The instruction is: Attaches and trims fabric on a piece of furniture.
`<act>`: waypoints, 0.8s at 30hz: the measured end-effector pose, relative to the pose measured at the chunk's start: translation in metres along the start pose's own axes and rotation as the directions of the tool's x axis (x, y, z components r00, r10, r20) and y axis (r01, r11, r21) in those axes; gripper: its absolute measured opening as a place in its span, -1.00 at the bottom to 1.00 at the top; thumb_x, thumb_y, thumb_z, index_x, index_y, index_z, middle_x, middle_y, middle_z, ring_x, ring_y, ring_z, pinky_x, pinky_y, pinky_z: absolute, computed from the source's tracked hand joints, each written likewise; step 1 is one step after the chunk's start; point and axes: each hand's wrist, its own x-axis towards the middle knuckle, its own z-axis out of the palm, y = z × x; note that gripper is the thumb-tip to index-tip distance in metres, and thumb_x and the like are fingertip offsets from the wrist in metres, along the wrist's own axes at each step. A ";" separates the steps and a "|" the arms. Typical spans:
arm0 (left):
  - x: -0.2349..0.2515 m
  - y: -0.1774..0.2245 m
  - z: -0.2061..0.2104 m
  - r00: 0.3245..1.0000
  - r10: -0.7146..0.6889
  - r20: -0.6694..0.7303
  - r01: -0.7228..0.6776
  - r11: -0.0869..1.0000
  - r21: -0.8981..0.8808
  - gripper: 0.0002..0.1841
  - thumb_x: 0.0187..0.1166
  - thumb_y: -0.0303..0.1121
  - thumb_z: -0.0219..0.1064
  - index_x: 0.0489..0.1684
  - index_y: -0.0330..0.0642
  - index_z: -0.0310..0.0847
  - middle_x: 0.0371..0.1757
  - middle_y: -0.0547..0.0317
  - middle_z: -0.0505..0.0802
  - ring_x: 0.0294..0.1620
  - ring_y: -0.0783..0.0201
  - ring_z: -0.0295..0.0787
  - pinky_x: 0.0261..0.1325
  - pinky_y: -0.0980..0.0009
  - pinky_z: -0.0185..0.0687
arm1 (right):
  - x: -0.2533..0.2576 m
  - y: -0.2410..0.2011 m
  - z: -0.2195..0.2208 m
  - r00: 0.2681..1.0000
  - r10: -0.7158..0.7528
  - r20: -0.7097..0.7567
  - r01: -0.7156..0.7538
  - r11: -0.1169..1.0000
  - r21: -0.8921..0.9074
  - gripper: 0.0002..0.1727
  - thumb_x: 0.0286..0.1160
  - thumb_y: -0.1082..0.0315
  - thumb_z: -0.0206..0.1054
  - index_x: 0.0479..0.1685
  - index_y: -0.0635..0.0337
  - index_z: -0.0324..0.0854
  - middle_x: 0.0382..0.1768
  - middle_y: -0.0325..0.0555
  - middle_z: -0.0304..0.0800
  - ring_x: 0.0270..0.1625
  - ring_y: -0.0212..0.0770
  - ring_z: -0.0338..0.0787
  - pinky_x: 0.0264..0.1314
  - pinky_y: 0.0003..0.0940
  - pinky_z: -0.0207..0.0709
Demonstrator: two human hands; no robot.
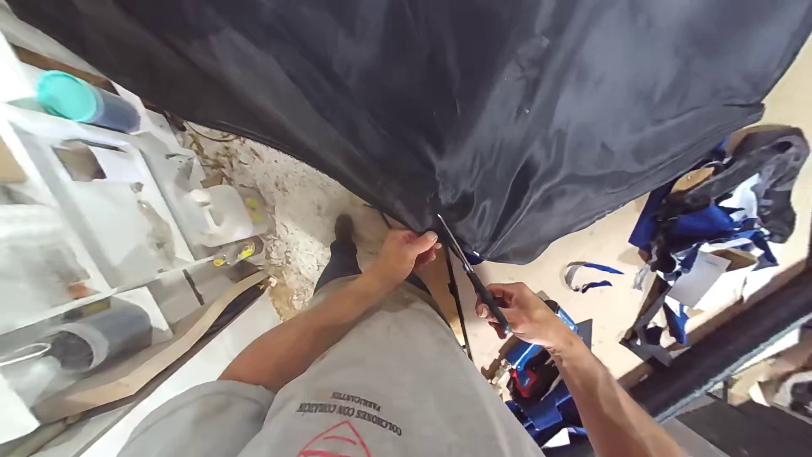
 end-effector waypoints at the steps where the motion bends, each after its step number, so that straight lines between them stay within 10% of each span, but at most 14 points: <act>1: 0.000 0.001 -0.001 1.000 -0.011 -0.003 0.011 1.000 -0.006 -0.76 0.76 -0.45 0.18 -0.27 -0.35 0.72 -0.44 0.24 0.87 -0.50 0.48 0.76 -0.35 0.55 0.72 | 0.001 -0.004 -0.002 1.000 0.004 0.008 -0.004 1.000 -0.013 -0.85 0.40 0.19 0.50 -0.27 0.05 0.74 -0.54 -0.39 0.78 -0.64 -0.46 0.70 -0.61 -0.53 0.63; 24: -0.005 -0.014 -0.055 0.938 -0.126 0.323 0.053 0.973 0.225 -0.70 0.75 -0.27 0.24 -0.32 -0.24 0.79 -0.47 0.39 0.80 -0.55 0.61 0.60 -0.45 0.64 0.51 | 0.108 -0.164 0.044 0.998 0.013 0.056 0.014 0.893 -0.449 -0.58 0.48 -0.11 0.46 -0.28 0.11 0.72 -0.63 -0.32 0.72 -0.67 -0.40 0.70 -0.59 -0.44 0.67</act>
